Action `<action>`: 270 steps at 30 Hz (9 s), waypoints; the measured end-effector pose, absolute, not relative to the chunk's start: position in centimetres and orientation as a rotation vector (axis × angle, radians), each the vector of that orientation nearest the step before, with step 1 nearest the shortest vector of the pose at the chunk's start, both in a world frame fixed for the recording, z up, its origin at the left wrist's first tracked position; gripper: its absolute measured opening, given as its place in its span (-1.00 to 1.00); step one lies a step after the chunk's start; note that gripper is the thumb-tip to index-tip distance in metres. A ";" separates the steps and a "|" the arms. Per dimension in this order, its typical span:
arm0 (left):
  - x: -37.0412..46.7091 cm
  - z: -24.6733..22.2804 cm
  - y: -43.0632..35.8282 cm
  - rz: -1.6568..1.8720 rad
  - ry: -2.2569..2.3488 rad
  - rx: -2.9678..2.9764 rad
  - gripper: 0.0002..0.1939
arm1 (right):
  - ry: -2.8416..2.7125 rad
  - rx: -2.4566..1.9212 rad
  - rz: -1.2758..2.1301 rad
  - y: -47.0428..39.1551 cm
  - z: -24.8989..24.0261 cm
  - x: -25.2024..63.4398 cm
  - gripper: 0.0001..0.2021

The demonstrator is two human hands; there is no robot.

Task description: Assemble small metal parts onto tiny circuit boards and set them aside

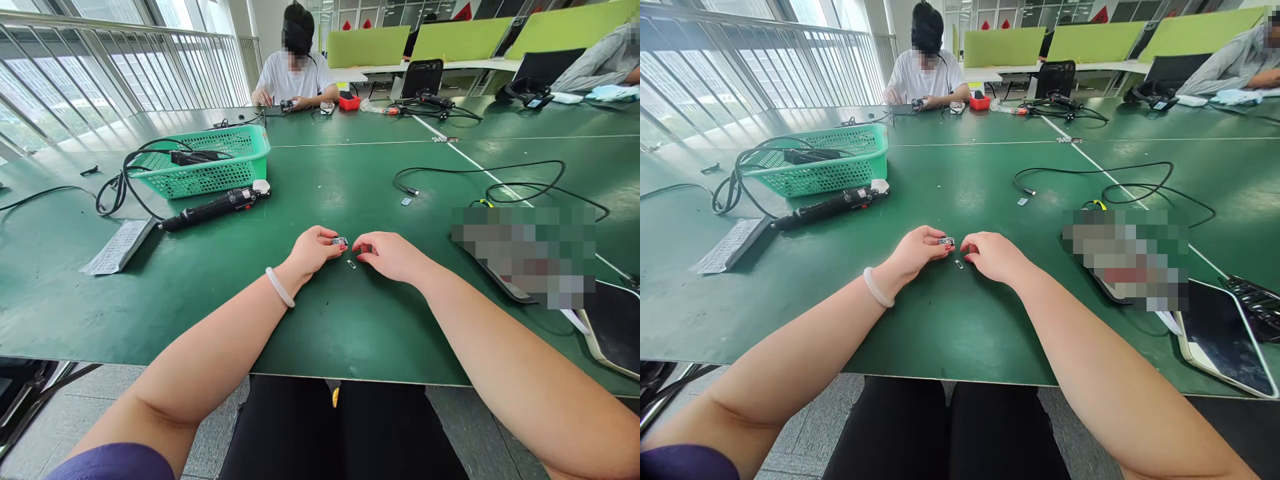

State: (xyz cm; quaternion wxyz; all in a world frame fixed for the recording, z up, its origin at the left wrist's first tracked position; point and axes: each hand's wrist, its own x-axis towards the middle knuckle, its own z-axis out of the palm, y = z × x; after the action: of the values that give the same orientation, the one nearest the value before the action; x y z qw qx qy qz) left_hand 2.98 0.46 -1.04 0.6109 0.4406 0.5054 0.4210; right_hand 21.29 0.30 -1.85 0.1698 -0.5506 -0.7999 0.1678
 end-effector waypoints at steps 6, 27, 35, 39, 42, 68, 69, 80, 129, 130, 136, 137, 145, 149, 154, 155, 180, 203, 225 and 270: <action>2.9 -1.3 0.6 0.987 1.150 1.024 -0.72 | -2.319 -1.469 0.575 0.1 -1.9 20.8 -0.84; 3.0 -0.8 0.3 0.965 1.167 1.018 -0.77 | -2.242 -1.680 0.466 0.7 -1.7 21.2 -0.90; 3.0 -1.1 0.4 0.915 1.162 1.056 -0.68 | -2.271 -1.735 0.358 0.6 -1.7 20.4 -0.84; 3.1 -1.5 0.5 0.892 1.179 1.139 -0.67 | -2.098 -1.684 0.314 0.4 -1.3 20.8 -0.84; 3.1 -1.7 0.5 0.878 1.161 1.196 -0.68 | -1.976 -1.531 0.311 -0.2 -0.8 20.3 -0.85; 3.1 -1.2 0.2 0.896 1.053 1.086 -0.68 | -1.945 -1.488 0.393 -0.7 -1.0 20.0 -0.85; 3.2 -1.2 0.2 0.893 1.061 1.086 -0.69 | -1.955 -1.494 0.412 -0.7 -1.0 20.0 -0.83; 3.0 -0.8 0.2 0.875 1.033 1.023 -0.72 | -1.979 -1.472 0.443 -0.8 -0.9 19.9 -0.81; 3.3 -0.8 0.1 0.888 1.126 1.084 -0.77 | -2.163 -1.437 0.278 -1.0 -1.3 19.6 -0.74; 3.3 -0.8 0.0 0.885 1.130 1.084 -0.76 | -2.162 -1.438 0.277 -1.0 -1.3 19.6 -0.74; 3.2 -0.7 0.0 0.886 1.113 1.110 -0.73 | -2.132 -1.485 0.295 -0.9 -1.1 19.6 -0.75; 3.2 -0.7 0.0 0.892 1.113 1.126 -0.72 | -2.125 -1.493 0.298 -0.9 -1.1 19.6 -0.76; 2.9 -1.2 0.5 0.958 1.142 1.260 -0.73 | -2.081 -1.455 0.294 -0.3 -1.9 19.5 -0.80; 2.8 -1.4 0.8 0.951 1.171 1.305 -0.73 | -2.077 -1.447 0.297 0.1 -2.6 19.4 -0.80; 2.7 -1.4 1.0 0.950 1.184 1.322 -0.75 | -2.075 -1.442 0.290 0.2 -2.8 19.3 -0.81; 2.7 -1.4 1.0 0.950 1.185 1.323 -0.75 | -2.076 -1.450 0.291 0.2 -2.7 19.3 -0.81; 2.8 -1.5 1.1 0.967 1.148 1.256 -0.74 | -2.050 -1.437 0.312 0.1 -2.6 19.2 -0.83; -5.1 2.3 -0.5 0.874 1.278 1.014 -0.84 | -1.936 -1.371 0.301 -0.3 -1.8 19.4 -0.80; -19.4 2.3 -6.4 -0.029 2.288 2.165 -0.69 | -1.905 -1.398 0.305 -0.2 -1.7 19.6 -0.80; -9.3 -0.9 -4.4 1.158 1.872 1.309 -0.80 | -1.865 -1.423 0.429 -0.5 -1.3 19.5 -0.81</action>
State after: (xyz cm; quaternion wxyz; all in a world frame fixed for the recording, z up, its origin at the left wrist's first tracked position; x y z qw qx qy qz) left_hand -9.29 -4.43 -0.94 0.2863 0.4897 0.7003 0.4334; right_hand 19.50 -0.47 -1.35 0.3695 -0.5544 -0.7267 0.1673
